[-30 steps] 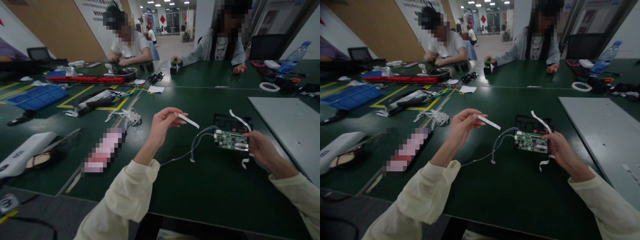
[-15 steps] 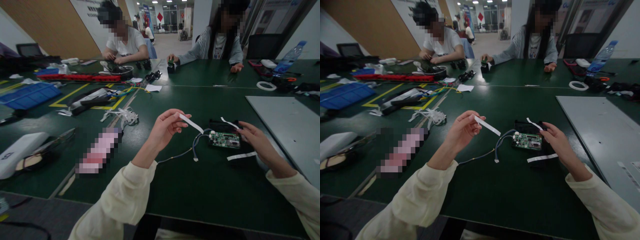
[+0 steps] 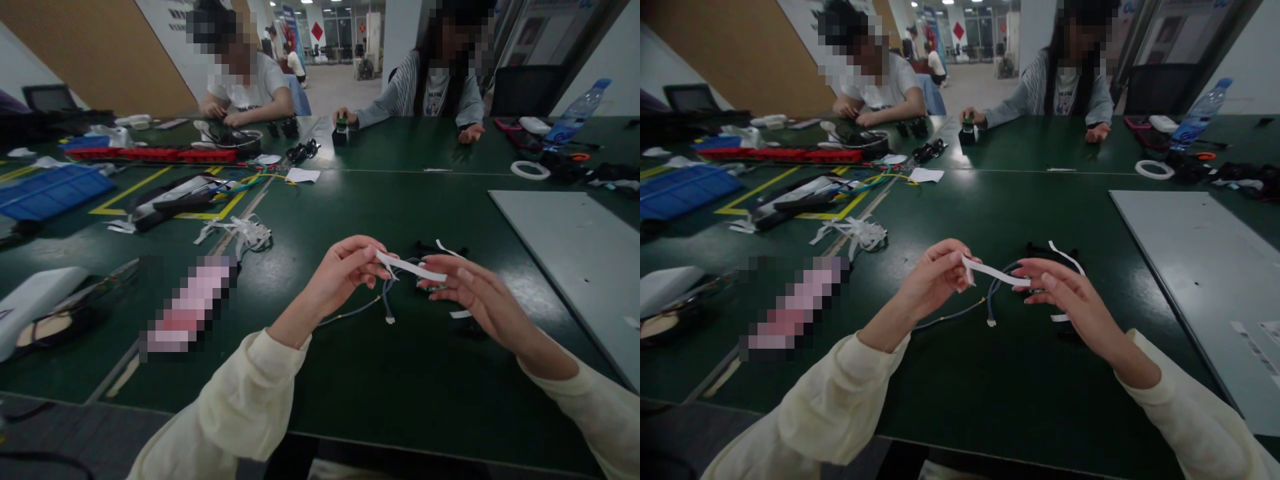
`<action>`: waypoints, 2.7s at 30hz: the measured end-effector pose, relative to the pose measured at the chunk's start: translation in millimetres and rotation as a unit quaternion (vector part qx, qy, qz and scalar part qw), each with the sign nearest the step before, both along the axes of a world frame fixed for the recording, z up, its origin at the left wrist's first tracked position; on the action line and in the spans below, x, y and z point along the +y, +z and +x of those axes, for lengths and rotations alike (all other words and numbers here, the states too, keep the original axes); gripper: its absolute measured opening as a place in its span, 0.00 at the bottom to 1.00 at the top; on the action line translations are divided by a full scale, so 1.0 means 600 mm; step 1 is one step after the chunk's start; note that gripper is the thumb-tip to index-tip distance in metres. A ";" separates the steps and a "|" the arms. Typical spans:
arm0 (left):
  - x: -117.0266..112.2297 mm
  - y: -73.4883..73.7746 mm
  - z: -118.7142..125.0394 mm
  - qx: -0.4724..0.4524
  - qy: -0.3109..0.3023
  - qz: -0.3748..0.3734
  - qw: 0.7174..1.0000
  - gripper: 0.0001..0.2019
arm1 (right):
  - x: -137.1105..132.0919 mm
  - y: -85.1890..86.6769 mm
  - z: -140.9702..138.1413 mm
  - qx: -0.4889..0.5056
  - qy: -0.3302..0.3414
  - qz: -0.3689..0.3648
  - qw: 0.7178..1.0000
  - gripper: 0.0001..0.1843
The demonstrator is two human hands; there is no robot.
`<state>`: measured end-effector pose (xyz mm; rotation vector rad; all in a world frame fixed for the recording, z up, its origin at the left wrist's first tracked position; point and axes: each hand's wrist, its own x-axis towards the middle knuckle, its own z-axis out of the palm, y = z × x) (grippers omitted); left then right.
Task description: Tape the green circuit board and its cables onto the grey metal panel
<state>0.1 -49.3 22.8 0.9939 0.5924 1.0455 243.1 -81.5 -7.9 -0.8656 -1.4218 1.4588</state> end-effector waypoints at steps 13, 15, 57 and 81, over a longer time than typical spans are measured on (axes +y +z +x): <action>-0.007 -0.008 0.013 0.201 0.008 0.100 0.974 0.07 | -0.009 -0.003 -0.010 -0.069 -0.016 -0.044 0.997 0.10; -0.004 -0.009 0.012 0.209 0.026 0.094 0.973 0.07 | -0.010 -0.004 -0.011 -0.075 -0.011 -0.048 0.996 0.11; 0.116 -0.043 -0.197 0.799 0.304 0.130 0.502 0.15 | 0.088 -0.061 0.175 -0.515 -0.232 0.191 0.803 0.17; 0.110 -0.038 -0.199 0.827 0.327 0.160 0.428 0.19 | 0.092 -0.064 0.186 -0.542 -0.233 0.186 0.786 0.17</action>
